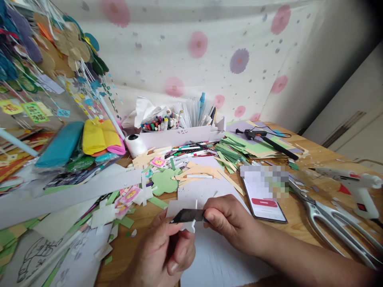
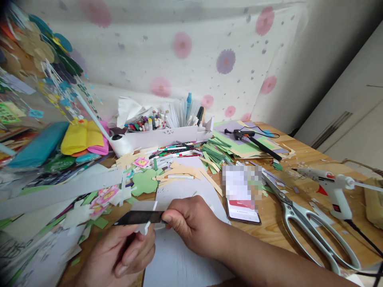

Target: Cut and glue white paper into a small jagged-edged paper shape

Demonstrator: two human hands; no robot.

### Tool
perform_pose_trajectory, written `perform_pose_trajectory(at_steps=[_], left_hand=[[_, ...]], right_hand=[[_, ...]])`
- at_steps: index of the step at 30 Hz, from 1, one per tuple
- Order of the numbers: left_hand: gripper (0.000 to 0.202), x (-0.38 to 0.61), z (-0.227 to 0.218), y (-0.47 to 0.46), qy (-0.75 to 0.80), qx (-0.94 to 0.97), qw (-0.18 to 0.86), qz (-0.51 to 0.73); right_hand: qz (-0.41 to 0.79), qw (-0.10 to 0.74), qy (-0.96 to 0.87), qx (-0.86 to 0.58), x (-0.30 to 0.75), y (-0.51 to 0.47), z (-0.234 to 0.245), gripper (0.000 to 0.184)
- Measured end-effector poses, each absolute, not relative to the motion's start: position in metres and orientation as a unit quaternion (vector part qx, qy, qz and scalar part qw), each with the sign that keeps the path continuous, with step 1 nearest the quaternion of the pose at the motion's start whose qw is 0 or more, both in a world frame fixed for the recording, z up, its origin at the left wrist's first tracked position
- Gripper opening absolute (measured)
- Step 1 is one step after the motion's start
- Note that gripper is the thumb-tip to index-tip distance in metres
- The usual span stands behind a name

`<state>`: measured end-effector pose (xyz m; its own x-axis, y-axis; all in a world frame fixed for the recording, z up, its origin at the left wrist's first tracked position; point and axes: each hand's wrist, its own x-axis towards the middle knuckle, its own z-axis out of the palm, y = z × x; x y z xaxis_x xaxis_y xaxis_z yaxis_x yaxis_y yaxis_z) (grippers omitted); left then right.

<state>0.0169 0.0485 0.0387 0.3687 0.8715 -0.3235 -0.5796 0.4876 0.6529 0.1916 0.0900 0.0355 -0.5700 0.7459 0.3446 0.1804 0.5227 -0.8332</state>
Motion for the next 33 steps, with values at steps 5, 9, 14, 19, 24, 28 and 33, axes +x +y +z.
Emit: perform_pose_trajectory(at_steps=[5, 9, 14, 19, 24, 28, 33], left_hand=[[0.021, 0.0172, 0.0404, 0.049, 0.303, 0.225, 0.8, 0.467], [0.031, 0.0182, 0.0382, 0.0502, 0.325, 0.247, 0.792, 0.455], [0.041, 0.0194, 0.036, 0.0489, 0.34, 0.256, 0.78, 0.458], [0.027, 0.0207, 0.039, 0.0493, 0.311, 0.257, 0.775, 0.486], [0.029, 0.0193, 0.0369, 0.05, 0.301, 0.252, 0.788, 0.475], [0.035, 0.0176, 0.0336, 0.0503, 0.313, 0.236, 0.796, 0.462], [0.037, 0.0204, 0.0368, 0.0521, 0.318, 0.237, 0.796, 0.457]], right_hand=[[0.407, 0.356, -0.786, -0.301, 0.1911, 0.0901, 0.0328, 0.056], [0.412, 0.357, -0.782, -0.302, 0.1872, 0.0874, 0.0322, 0.056], [0.432, 0.365, -0.772, -0.29, 0.1858, 0.0845, 0.0338, 0.055], [0.466, 0.401, -0.734, -0.289, 0.1892, 0.0855, 0.0312, 0.05], [0.352, 0.419, -0.782, -0.297, 0.1888, 0.0871, 0.031, 0.045], [0.311, 0.418, -0.8, -0.299, 0.1866, 0.0861, 0.0298, 0.044], [0.317, 0.421, -0.791, -0.31, 0.184, 0.0826, 0.0278, 0.046]])
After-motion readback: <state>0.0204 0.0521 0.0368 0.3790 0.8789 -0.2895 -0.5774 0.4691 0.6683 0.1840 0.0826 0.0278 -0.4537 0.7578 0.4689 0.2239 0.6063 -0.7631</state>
